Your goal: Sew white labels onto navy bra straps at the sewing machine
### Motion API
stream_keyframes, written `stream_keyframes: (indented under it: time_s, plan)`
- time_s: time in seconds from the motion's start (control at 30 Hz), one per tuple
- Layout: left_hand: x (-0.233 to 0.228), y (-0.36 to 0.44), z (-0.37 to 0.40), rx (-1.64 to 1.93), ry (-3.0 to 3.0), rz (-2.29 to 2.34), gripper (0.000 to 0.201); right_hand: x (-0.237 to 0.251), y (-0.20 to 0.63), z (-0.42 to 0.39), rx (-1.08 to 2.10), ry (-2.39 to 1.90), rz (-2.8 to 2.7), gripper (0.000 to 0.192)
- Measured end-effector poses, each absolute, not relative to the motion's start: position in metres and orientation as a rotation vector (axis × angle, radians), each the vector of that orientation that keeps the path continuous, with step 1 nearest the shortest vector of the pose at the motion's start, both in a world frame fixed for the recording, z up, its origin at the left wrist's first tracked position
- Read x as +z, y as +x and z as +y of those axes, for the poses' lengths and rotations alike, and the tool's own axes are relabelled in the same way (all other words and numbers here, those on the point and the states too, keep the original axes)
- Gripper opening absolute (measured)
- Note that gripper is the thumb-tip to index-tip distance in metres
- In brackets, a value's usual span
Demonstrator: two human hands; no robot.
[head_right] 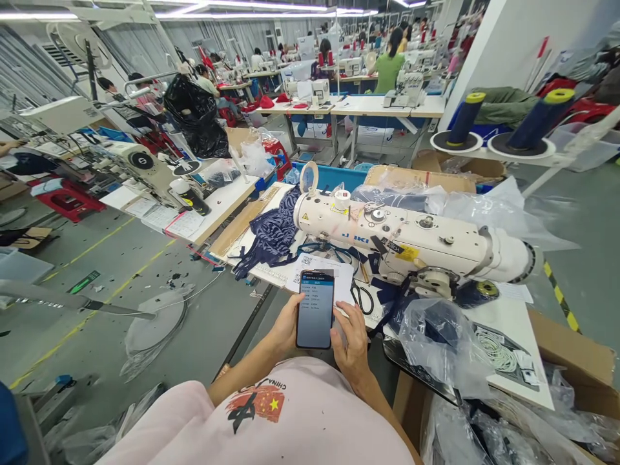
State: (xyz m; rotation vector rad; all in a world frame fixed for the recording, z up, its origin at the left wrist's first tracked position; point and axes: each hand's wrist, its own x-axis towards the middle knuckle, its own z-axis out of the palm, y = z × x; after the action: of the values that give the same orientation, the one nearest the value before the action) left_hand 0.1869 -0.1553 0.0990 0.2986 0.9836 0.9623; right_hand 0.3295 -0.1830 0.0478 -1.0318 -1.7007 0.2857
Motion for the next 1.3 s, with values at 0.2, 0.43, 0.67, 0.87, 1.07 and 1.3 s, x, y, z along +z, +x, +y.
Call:
stream_keyframes:
  time_s: [0.2, 0.43, 0.67, 0.87, 1.07, 1.3]
  plan:
    - [0.103, 0.187, -0.161, 1.020, 0.345, 1.027, 0.030, 0.048, 0.329, -0.184, 0.282, -1.008, -1.697, 0.034]
    - [0.105, 0.181, -0.158, 1.019, 0.325, 1.034, 0.028, 0.046, 0.322, -0.184, 0.299, -1.012, -1.702, 0.035]
    - [0.104, 0.168, -0.145, 1.001, 0.292, 0.992, 0.030, 0.045, 0.309, -0.177, 0.303, -1.042, -1.711, 0.035]
    - [0.110, 0.145, -0.130, 1.020, 0.273, 1.033, 0.027, 0.045, 0.285, -0.161, 0.278, -1.065, -1.744, 0.036]
    - [0.114, 0.115, -0.111, 1.011, 0.248, 1.013, 0.026, 0.047, 0.255, -0.143, 0.270, -1.069, -1.767, 0.038]
    - [0.111, 0.084, -0.095, 1.003, 0.182, 0.950, 0.029, 0.042, 0.228, -0.129, 0.279, -1.117, -1.824, 0.041]
